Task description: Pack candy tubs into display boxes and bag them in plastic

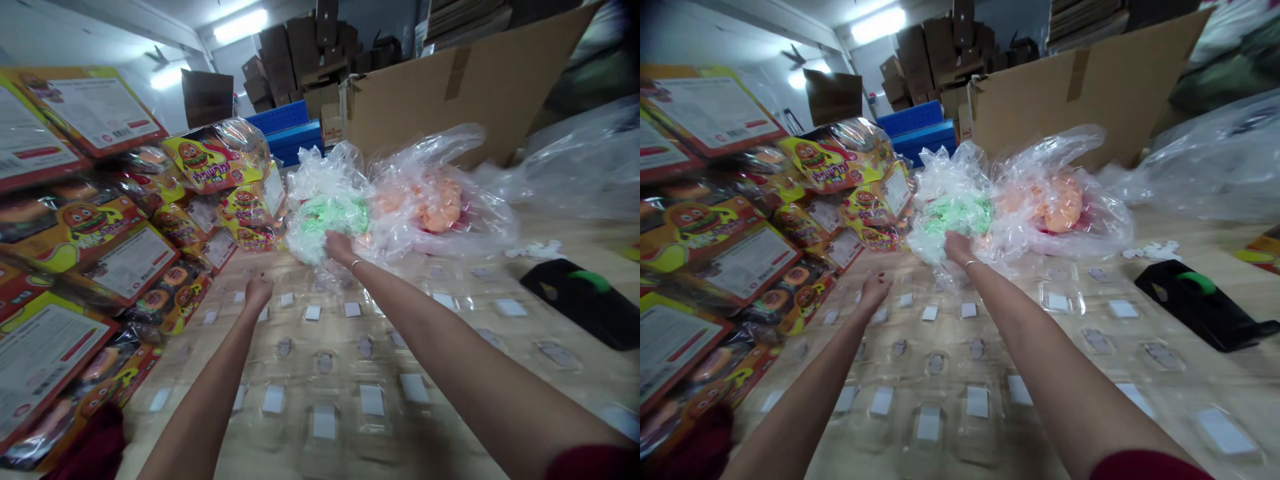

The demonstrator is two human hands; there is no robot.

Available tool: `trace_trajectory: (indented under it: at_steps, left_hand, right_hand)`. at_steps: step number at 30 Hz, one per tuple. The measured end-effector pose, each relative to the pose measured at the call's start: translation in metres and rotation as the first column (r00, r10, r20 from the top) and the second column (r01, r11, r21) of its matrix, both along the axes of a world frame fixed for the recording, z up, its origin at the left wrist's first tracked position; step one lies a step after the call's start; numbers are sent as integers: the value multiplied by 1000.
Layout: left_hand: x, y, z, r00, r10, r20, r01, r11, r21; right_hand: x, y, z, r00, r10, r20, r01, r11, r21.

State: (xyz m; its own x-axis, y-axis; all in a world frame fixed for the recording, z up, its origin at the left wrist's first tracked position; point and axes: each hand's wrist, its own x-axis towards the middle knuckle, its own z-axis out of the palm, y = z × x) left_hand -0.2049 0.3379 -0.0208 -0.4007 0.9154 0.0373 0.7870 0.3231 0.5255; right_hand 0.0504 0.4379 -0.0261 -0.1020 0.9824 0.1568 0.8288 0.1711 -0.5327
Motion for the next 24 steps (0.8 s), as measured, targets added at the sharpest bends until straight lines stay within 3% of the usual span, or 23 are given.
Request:
trace_trajectory:
  at_steps: [4, 7, 10, 13, 16, 20, 22, 24]
  left_hand:
    - [-19, -30, -6, 977, -4, -214, -15, 996, -83]
    - [-24, -49, -15, 954, -91, -286, 50, 988, -148]
    - [-20, -53, -22, 921, -174, -347, 124, 979, -160]
    - [-13, -50, -20, 895, -170, -413, 121, 982, -143]
    - [-5, -55, -8, 881, -139, -453, 98, 989, -112]
    - [17, -81, 15, 881, -169, -443, 167, 985, -43]
    - [28, -105, 15, 880, -234, -414, 278, 959, 49]
    - [38, -132, 0, 889, -309, -339, 373, 917, 140]
  right_hand:
    - [1, -4, -9, 999, 4, 39, -6, 999, 43]
    - [2, -7, -9, 998, 25, 57, -28, 998, 54]
    - [3, -13, -3, 993, 70, 91, -75, 996, 52]
    - [4, -31, 4, 975, 174, 137, -183, 981, 58]
    - [4, -70, 9, 925, 321, 205, -342, 937, 73]
    - [23, -151, 17, 797, 478, 370, -559, 815, 152]
    - [50, -195, 21, 779, 491, 389, -591, 782, 197]
    - [94, -236, 27, 814, 455, 361, -554, 795, 246]
